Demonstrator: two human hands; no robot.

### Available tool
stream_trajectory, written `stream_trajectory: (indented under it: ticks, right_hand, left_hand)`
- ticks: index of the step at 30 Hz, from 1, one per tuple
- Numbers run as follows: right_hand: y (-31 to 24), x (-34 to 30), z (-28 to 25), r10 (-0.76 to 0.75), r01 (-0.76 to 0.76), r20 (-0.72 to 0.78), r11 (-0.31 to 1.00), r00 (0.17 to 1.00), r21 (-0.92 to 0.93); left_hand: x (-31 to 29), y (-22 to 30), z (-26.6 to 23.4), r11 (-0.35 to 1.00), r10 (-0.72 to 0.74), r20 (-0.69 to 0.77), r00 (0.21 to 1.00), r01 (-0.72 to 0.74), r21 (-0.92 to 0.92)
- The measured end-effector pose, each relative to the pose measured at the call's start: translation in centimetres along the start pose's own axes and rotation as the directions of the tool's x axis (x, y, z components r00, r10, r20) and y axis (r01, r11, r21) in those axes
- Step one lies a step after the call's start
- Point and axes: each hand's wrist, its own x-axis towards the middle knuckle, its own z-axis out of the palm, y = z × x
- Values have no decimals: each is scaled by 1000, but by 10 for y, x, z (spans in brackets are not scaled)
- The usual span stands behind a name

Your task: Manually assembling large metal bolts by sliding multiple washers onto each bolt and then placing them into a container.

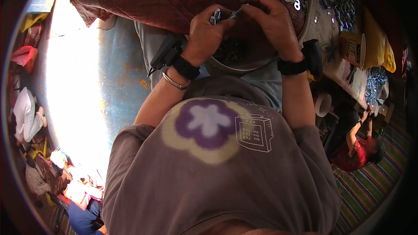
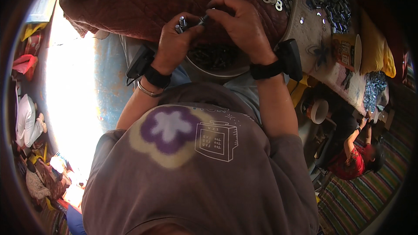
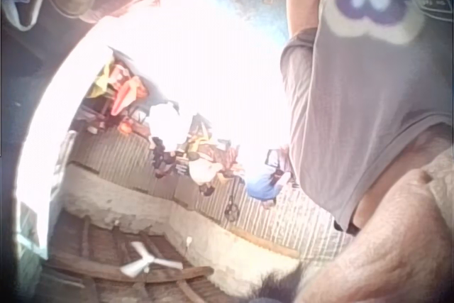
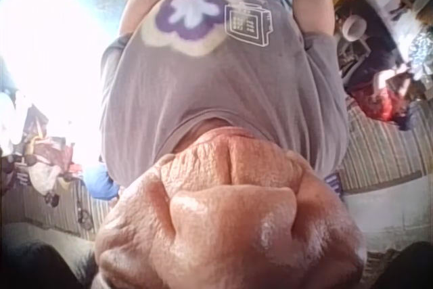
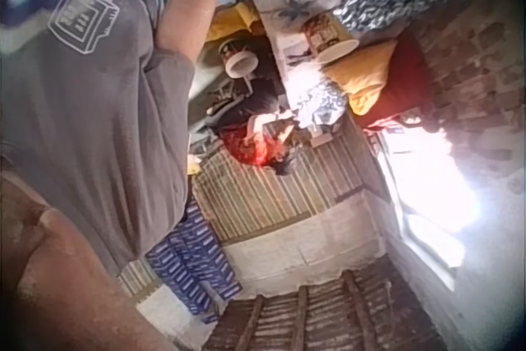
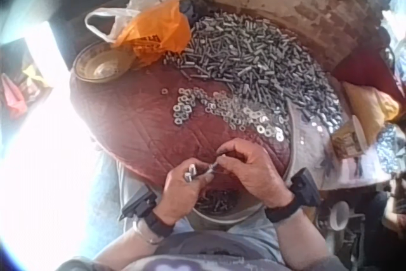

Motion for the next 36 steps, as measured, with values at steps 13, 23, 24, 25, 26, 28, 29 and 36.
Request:
stream_trajectory:
  ticks: [13,23,24,25,26,28,29,36]
  right_hand:
    - [15,-10,17,88,-58,-160,980,983,188]
    - [12,-13,5,-116,111,-9,968,993,-223]
    - [11,-13,4,-115,110,-9,969,993,-223]
    - [11,-13,3,-105,99,-11,967,994,-233]
    - [11,-14,2,-95,89,-13,966,995,-244]
    - [9,-13,0,-102,96,-3,949,995,-299]
    - [9,-12,0,-109,105,8,929,994,-354]
    - [9,-10,6,-45,17,-52,897,998,-442]
  left_hand:
    - [-1,-2,3,999,-28,25,999,29,-23]
    - [0,-5,4,999,-43,28,999,43,-9]
    - [0,-5,5,999,-44,29,999,44,-8]
    - [0,-6,5,999,-33,31,999,33,-1]
    - [0,-6,5,1000,-23,34,999,23,6]
    - [0,-8,5,1000,-6,36,999,5,29]
    - [0,-9,6,999,12,38,999,-14,51]
    - [0,-14,6,984,103,1,995,-102,144]
